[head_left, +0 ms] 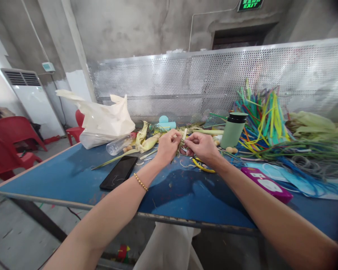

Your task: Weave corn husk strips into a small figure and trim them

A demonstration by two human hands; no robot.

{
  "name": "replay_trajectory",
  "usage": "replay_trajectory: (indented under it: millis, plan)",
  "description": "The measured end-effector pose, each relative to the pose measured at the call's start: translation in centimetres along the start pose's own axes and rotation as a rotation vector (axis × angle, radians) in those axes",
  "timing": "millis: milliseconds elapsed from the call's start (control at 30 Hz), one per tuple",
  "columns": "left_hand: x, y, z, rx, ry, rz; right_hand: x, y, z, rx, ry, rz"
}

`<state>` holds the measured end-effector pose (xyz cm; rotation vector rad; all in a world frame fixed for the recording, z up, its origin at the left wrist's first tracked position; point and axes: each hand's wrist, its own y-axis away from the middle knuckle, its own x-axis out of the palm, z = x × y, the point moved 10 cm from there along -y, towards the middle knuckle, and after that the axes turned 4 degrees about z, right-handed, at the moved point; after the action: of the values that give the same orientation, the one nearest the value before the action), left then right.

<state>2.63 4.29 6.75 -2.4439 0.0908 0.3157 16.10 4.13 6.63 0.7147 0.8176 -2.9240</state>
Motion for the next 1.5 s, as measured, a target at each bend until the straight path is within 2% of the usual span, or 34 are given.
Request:
replay_trajectory:
  millis: [300,500,800,933,1033,1133,1233,1300,1400,1500]
  plan:
    - [-0.5,-0.1,0.3,-0.012,0.005,-0.036,0.3,0.1,0.0,0.007,-0.023,0.024]
    - [-0.8,-0.1,0.4,-0.020,-0.002,-0.056,0.3,0.1,-0.2,-0.001,0.125,0.051]
    - [-1.2,0.4,-0.9,0.017,-0.174,-0.105,0.3,0.3,0.7,-0.007,0.353,0.090]
    - [-1.2,0.3,-0.5,-0.020,-0.195,-0.109,0.5,0.4,1.1,-0.017,0.417,0.109]
    - [-1.2,0.2,-0.4,-0.018,-0.201,-0.111,0.9,0.2,0.2,0.010,0.346,0.156]
    - [-1.1,0.1,-0.5,0.003,-0.221,-0.089,1.2,-0.1,-1.1,0.058,0.125,0.196]
    - [-0.8,0.1,-0.9,0.032,-0.246,-0.053,0.6,-0.4,-1.6,0.101,-0.129,0.123]
    - [-0.6,0.2,-1.4,0.065,-0.286,-0.039,0.7,-0.3,-1.6,0.122,-0.246,0.120]
    - [-0.3,0.3,-2.1,0.104,-0.335,-0.022,1.8,0.0,-0.7,0.091,-0.264,0.200]
    - [-0.2,0.3,-2.3,0.108,-0.348,-0.018,1.8,0.2,-0.4,0.056,-0.184,0.188]
